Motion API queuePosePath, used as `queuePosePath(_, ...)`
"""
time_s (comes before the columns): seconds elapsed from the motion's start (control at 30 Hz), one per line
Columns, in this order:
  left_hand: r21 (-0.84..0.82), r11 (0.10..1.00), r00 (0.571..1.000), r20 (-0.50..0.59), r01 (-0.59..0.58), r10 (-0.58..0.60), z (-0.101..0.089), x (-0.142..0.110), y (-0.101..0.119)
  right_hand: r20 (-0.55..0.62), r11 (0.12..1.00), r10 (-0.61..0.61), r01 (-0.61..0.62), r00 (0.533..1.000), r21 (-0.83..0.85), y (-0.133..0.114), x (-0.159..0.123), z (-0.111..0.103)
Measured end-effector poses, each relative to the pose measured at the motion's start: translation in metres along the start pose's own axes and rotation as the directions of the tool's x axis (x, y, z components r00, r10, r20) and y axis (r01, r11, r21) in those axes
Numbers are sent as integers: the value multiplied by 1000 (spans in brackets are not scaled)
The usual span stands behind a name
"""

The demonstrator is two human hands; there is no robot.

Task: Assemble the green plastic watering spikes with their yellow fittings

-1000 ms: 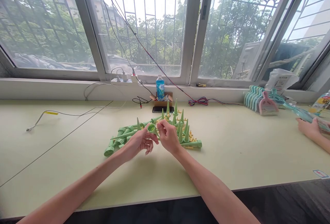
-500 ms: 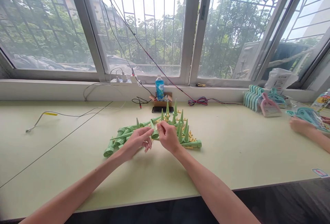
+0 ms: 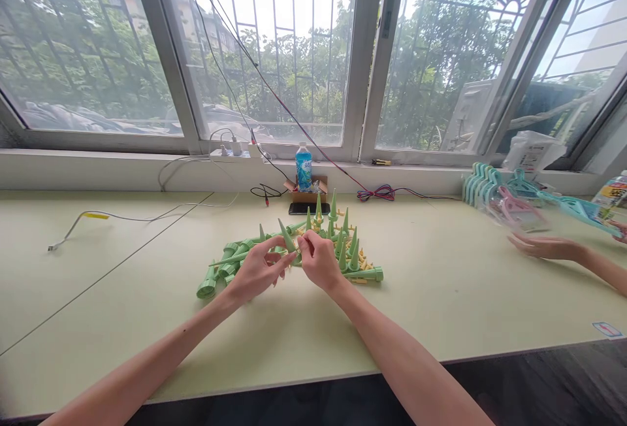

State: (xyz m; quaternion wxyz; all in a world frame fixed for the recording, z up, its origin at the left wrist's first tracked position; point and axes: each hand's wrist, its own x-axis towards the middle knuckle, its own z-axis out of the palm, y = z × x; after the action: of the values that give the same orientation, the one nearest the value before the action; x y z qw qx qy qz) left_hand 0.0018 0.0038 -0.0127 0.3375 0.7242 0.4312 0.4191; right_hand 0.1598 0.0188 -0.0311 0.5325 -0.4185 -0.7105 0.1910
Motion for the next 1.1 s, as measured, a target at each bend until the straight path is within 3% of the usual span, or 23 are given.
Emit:
queuePosePath(0.27,9,999,999,-31,-39,39,0,-1,7,9,999,-10,9,1000,51,0,-1,1)
queuePosePath(0.6,105,989,987,-111,-105,117,1,1,0,-3,1000,-3,3,1000,-18,4,0,1)
queuePosePath(1.1,131,977,975,-124,-166,182,3,2,-2,-1,998,54,-54,999,-36,3,2,2)
